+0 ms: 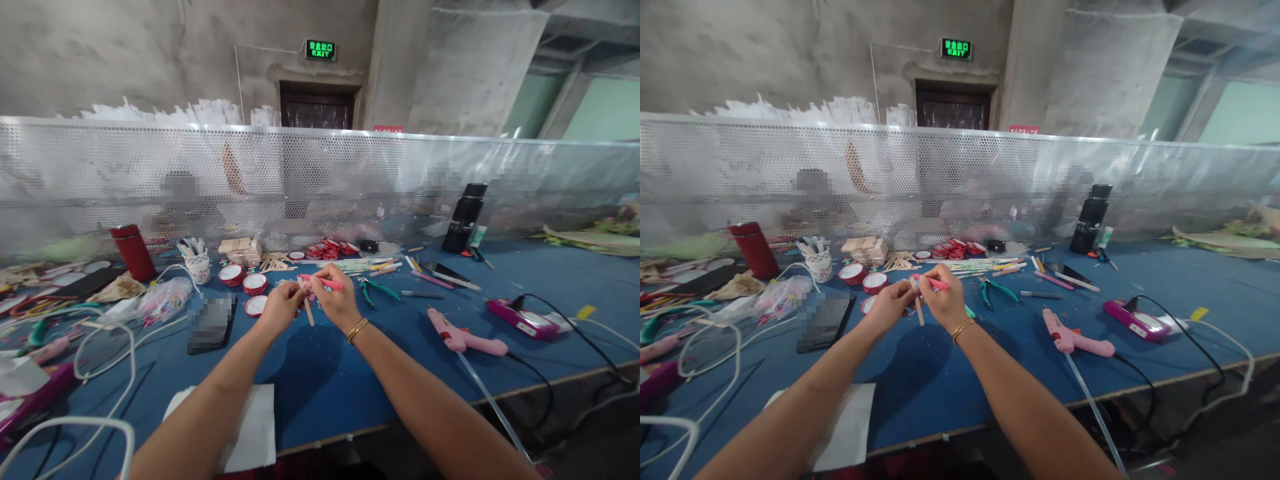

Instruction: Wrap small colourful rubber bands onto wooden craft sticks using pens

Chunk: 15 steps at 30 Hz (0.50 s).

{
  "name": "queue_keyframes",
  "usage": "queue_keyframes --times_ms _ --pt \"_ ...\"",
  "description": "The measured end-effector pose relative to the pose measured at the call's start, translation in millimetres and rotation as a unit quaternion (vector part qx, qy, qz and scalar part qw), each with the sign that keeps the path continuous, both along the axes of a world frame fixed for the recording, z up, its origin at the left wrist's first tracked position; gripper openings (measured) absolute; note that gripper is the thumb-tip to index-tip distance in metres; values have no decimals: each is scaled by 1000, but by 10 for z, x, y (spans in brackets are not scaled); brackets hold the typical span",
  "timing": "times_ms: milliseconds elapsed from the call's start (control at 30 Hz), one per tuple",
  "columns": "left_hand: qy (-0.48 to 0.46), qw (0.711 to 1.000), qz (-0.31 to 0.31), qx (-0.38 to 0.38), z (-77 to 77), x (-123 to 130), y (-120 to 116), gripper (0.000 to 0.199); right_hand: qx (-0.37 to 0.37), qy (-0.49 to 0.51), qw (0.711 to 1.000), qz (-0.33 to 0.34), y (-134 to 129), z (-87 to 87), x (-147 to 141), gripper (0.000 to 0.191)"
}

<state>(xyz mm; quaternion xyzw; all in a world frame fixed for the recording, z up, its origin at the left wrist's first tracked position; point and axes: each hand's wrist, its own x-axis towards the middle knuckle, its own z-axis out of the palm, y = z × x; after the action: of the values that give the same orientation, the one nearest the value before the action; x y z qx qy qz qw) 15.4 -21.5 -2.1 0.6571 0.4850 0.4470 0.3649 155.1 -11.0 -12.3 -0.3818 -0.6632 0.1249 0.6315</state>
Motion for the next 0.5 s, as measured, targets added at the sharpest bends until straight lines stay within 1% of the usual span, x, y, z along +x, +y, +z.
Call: queue_keyframes --times_ms 333,500 --pt "5 1000 -6 -6 -17 -9 17 32 -1 3 1000 -2 -21 32 -3 10" --pt "2 1000 -4 -1 -24 -14 21 35 4 1 1000 -7 -34 40 -3 10"
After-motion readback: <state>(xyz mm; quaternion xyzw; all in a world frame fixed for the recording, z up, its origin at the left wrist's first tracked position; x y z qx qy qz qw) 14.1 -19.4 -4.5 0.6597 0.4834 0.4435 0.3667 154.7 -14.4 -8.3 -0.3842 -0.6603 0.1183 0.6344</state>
